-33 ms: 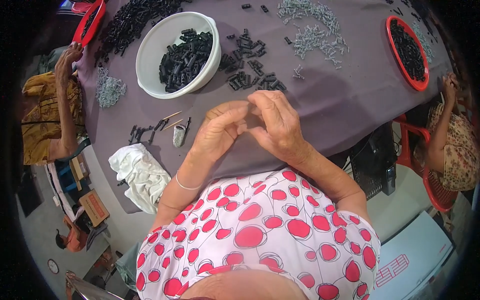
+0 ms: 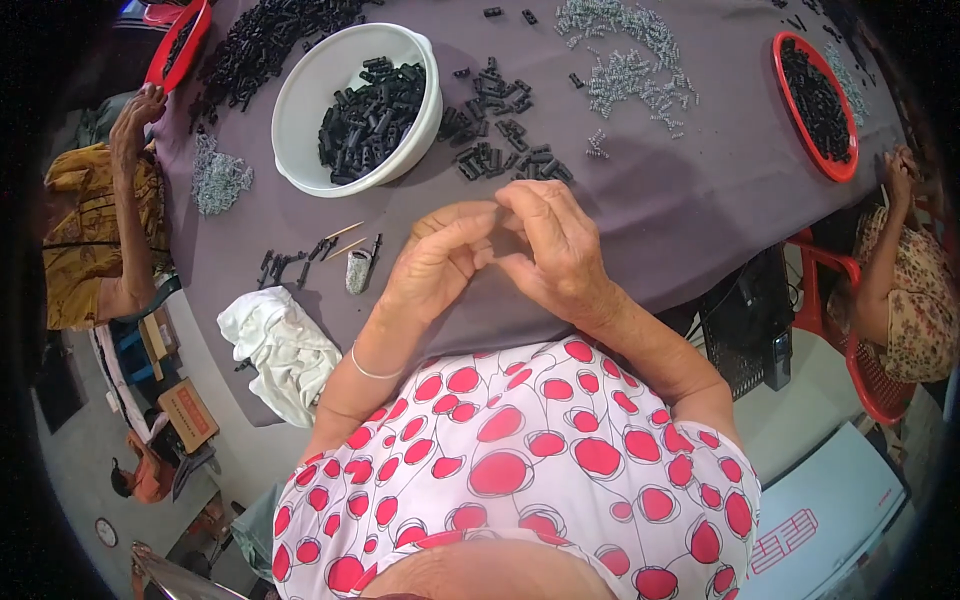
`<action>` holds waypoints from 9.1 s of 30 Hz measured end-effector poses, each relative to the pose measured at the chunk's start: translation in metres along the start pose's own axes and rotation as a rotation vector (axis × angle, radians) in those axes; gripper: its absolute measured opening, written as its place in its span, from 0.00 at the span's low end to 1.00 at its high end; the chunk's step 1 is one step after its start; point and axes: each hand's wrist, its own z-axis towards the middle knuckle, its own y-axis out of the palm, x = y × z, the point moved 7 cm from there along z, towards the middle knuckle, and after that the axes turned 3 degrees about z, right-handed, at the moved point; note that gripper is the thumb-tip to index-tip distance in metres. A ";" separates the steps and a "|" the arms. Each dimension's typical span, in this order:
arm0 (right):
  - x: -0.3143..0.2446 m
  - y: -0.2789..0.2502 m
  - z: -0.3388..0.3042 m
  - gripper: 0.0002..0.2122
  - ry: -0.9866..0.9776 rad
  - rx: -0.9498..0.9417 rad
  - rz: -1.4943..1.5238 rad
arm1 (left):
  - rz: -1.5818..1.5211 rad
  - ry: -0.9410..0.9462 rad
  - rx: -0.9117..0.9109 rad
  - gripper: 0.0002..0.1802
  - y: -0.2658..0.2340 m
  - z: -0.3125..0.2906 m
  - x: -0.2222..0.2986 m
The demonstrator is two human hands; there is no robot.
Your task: Assembling small black plastic components by hand at a workshop table.
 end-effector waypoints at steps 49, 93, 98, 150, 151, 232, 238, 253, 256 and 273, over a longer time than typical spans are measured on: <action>0.009 0.002 0.002 0.18 -0.156 -0.050 -0.238 | 0.278 0.122 0.169 0.12 0.001 -0.003 0.001; 0.006 0.004 0.003 0.15 -0.151 -0.047 -0.181 | 0.330 0.018 0.219 0.06 -0.002 -0.003 0.003; -0.006 0.013 -0.005 0.15 -0.189 -0.074 -0.140 | 0.378 0.023 0.263 0.06 -0.008 -0.025 0.003; 0.056 -0.023 0.033 0.09 0.130 -0.202 -0.215 | 1.813 1.004 0.800 0.09 0.033 -0.046 0.144; 0.061 -0.017 0.031 0.08 0.157 -0.261 -0.314 | 1.813 1.003 0.798 0.09 0.035 -0.046 0.141; 0.003 -0.029 0.008 0.15 0.047 -0.297 -0.137 | 0.083 0.251 0.012 0.13 0.004 0.001 -0.008; 0.005 -0.027 0.009 0.17 0.060 -0.293 -0.016 | 0.117 0.242 -0.021 0.11 0.003 0.002 -0.008; 0.001 -0.027 0.006 0.18 0.051 -0.316 0.123 | 0.114 0.094 -0.090 0.14 0.010 -0.003 -0.012; -0.004 -0.029 0.005 0.18 -0.006 -0.355 0.129 | 0.113 -0.026 -0.133 0.13 0.014 -0.006 -0.016; 0.051 -0.052 0.018 0.13 0.355 -0.165 -0.054 | 0.253 -0.146 -0.225 0.09 0.014 -0.003 -0.018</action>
